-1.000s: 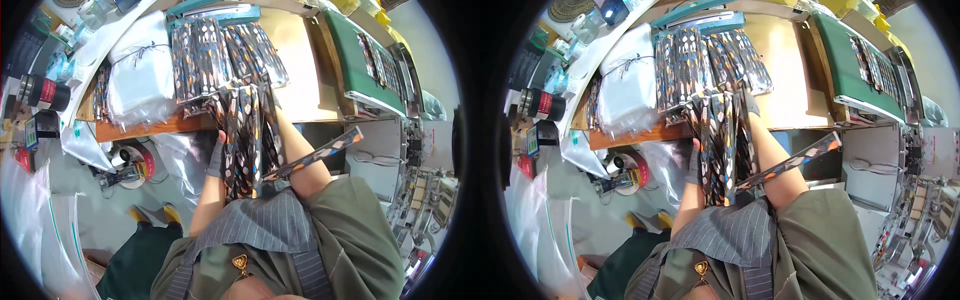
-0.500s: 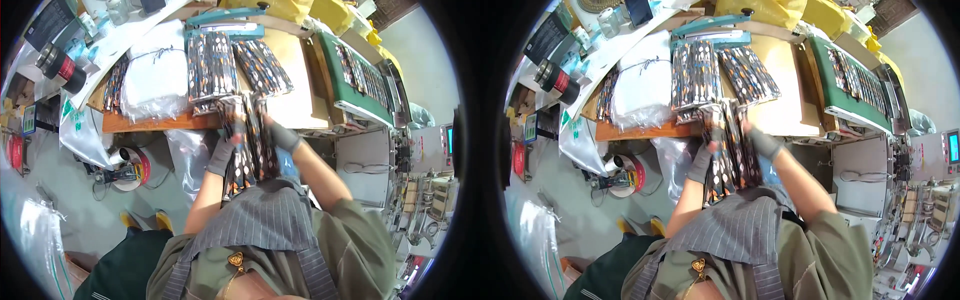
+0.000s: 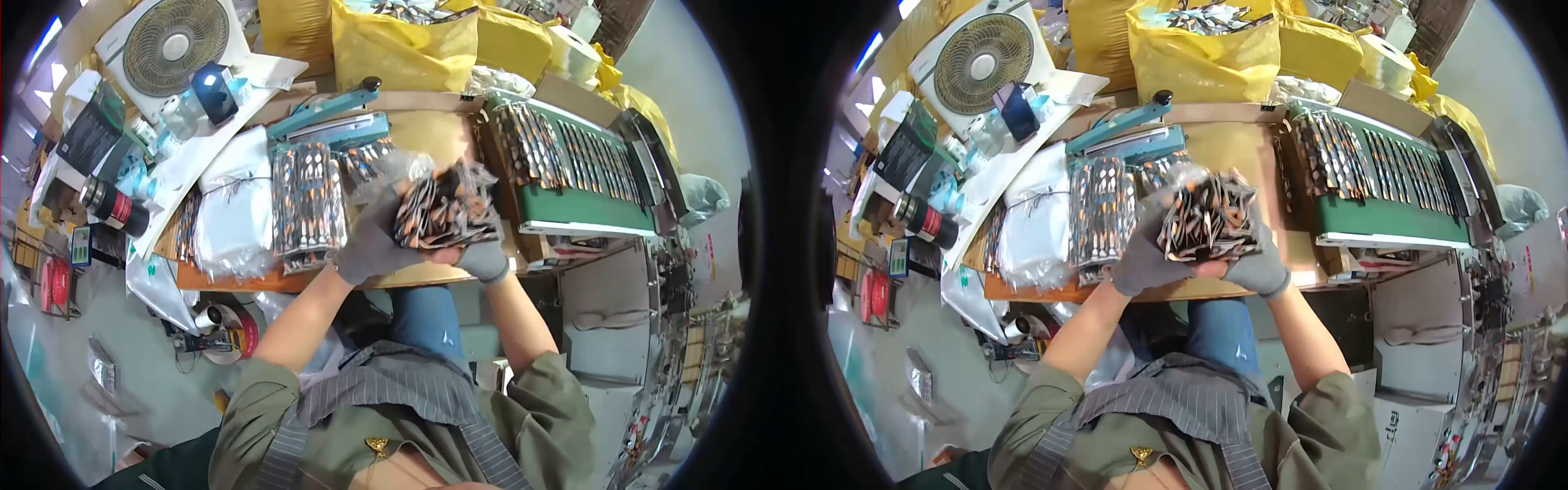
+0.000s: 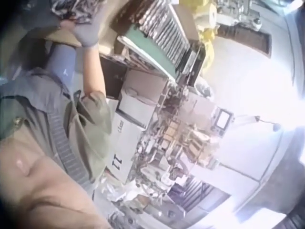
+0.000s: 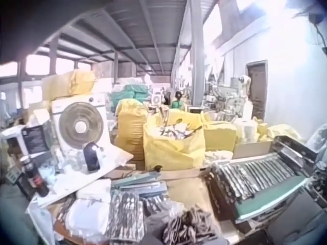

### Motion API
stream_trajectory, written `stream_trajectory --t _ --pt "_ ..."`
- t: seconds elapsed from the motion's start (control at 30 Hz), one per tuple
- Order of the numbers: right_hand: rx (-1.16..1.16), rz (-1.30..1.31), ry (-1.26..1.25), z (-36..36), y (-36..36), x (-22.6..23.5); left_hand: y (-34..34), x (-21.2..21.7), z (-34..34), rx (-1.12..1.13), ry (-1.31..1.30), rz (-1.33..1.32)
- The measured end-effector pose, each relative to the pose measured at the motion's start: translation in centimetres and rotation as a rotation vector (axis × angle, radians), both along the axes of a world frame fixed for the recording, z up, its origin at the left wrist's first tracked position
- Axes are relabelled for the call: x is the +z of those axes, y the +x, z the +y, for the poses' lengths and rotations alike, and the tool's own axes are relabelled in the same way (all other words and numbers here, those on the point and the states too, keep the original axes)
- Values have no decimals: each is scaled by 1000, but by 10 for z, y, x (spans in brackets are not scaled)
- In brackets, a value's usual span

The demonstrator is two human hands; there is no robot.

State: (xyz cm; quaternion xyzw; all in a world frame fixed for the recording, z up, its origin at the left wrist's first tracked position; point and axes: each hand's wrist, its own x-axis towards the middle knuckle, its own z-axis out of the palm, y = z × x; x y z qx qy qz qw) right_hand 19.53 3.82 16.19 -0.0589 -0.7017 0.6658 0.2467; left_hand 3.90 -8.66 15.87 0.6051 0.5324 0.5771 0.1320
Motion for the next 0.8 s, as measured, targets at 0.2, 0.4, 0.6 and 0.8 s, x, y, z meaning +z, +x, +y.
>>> stream_trajectory --t 0.2,0.4,0.6,0.8 --pt "-219 176 -33 6 -10 -25 20 -36 43 -153 -197 -173" --pt "-163 182 104 -5 -16 50 25 -17 -11 -644 -571 -901" --pt "466 -111 -587 -17 -10 -10 110 -44 -60 -327 -200 -1527" --pt "415 -1 -798 -52 -17 -17 72 -114 -62 63 -184 -1761"
